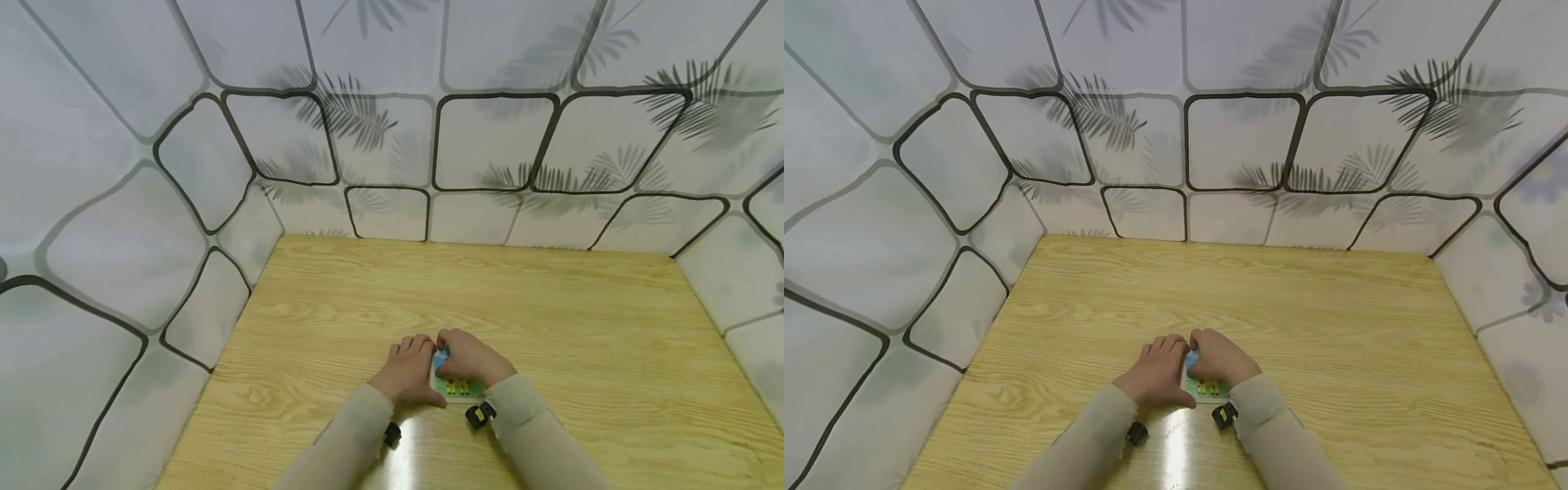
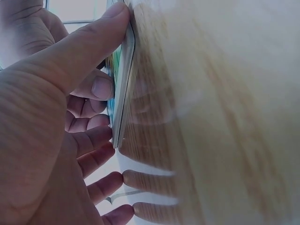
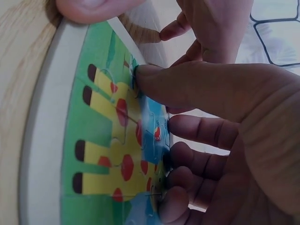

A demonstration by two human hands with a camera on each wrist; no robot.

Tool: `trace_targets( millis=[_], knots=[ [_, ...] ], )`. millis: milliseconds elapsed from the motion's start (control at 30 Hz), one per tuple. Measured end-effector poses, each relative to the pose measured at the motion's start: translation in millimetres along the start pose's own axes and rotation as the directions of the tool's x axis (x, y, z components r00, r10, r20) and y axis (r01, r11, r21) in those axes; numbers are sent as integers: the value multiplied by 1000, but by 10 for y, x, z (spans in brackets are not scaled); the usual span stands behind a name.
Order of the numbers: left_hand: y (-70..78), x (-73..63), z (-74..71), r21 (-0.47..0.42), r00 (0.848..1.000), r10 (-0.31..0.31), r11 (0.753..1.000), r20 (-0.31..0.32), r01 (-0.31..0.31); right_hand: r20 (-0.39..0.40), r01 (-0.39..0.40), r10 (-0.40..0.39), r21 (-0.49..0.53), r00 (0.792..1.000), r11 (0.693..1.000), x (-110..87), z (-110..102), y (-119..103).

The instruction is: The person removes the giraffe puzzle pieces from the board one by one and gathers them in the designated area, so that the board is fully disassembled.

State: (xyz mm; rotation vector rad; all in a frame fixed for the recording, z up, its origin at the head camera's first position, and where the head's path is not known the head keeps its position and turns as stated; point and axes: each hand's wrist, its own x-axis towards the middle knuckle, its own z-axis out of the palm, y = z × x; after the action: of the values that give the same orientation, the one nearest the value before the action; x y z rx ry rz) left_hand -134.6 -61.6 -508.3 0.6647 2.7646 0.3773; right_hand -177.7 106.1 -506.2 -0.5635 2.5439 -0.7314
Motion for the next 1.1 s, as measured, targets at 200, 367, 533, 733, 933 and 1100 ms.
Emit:
trace_targets(
  millis=[200, 367, 533, 733, 933, 1100],
  knots=[
    [-6, 28, 14, 5, 1000, 4, 1000, -2, -4, -3, -8, 8, -10, 1000, 1000, 9, -7, 3],
    [-2, 58, 7, -3, 1000, 0, 1000, 14, 0, -3, -2, 2, 1, 1000, 1000, 9, -23, 0],
    [4, 98, -4, 1, 999, -14, 1000, 48, 14, 17, 45, -46, 36, 999, 998, 3, -16, 12],
    [18, 126, -16, -26, 996, -39, 999, 80, 41, 6, 34, -34, 67, 999, 997, -24, 2, 29],
    [13, 136, -7, -40, 993, -61, 997, 98, 65, -12, 53, -53, 85, 999, 995, -41, -6, 19],
    [15, 119, -15, -62, 995, -49, 997, 86, 54, -25, 31, -30, 39, 999, 999, -32, -7, 22]
  ],
)
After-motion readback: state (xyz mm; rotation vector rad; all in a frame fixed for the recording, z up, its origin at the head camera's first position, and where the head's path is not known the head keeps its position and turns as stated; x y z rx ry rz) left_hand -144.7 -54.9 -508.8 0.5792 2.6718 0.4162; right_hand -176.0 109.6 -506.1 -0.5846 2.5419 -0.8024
